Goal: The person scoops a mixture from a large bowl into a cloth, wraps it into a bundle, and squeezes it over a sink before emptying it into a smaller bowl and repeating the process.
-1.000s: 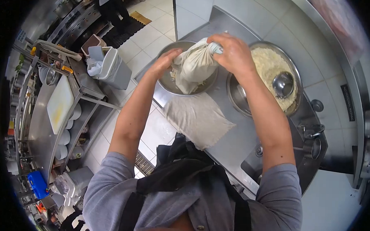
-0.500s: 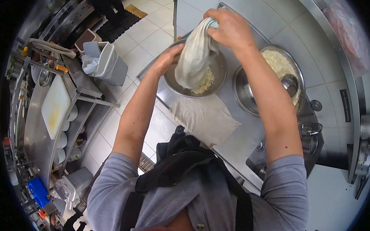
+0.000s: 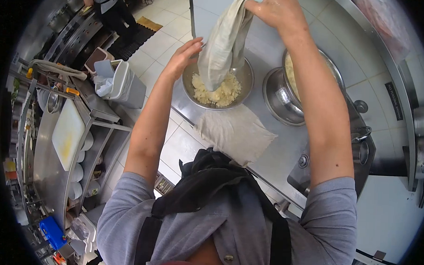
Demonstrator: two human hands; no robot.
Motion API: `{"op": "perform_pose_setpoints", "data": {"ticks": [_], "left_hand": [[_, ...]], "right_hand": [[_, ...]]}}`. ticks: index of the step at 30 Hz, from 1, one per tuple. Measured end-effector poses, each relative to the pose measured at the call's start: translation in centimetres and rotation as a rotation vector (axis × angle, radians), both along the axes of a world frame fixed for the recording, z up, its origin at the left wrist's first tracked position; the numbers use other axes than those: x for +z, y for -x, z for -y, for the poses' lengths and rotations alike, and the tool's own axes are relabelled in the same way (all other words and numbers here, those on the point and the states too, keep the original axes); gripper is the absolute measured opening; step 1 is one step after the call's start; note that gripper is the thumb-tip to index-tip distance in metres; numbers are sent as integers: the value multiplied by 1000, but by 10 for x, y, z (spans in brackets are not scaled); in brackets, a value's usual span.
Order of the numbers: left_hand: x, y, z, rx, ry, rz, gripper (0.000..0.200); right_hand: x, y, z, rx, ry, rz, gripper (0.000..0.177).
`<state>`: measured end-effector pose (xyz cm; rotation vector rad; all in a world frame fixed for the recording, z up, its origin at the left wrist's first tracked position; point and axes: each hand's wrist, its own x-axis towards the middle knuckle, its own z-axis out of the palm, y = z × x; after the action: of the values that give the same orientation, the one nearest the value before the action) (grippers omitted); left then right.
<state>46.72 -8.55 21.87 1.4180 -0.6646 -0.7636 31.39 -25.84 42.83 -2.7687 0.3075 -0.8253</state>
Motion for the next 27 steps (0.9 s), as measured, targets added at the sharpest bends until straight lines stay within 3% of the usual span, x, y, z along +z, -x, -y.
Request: {"op": "perform_pose_setpoints", "data": {"ticks": [1, 3, 5, 7, 8, 10, 13, 17, 20, 22, 27], "left_hand": [[-10, -3, -1, -9, 5, 3, 66], [-51, -10, -4, 90, -253, 176, 60], [-90, -11, -6, 84, -574, 569, 55], [-110, 6, -3, -83, -819, 596, 67], [-121, 20, -1, -86, -813, 594, 67], [-136, 56, 11, -36, -835, 862, 80], [-106, 92, 25, -127, -904, 926, 88], [-151, 69, 54, -108, -815, 979, 87], [-179, 16, 74, -21, -745, 858, 88], [-167, -13, 80, 38, -855, 797, 81], [-117, -38, 74, 98, -773, 780, 55]], "right_hand": [[7, 5, -2, -9, 8, -30, 35], [3, 8, -1, -53, 79, -29, 34], [-2, 12, 8, -94, 156, -30, 33], [-3, 18, 21, -136, 58, 33, 37], [-4, 19, 23, -140, 63, 30, 37], [-1, 23, 20, -156, 65, -5, 36], [-6, 22, 28, -141, 95, 37, 35], [-7, 25, 30, -170, 96, 6, 35], [-8, 29, 37, -182, 97, -17, 34], [-9, 28, 40, -159, 96, 15, 33], [12, 25, 30, -150, 106, 44, 31]]}}
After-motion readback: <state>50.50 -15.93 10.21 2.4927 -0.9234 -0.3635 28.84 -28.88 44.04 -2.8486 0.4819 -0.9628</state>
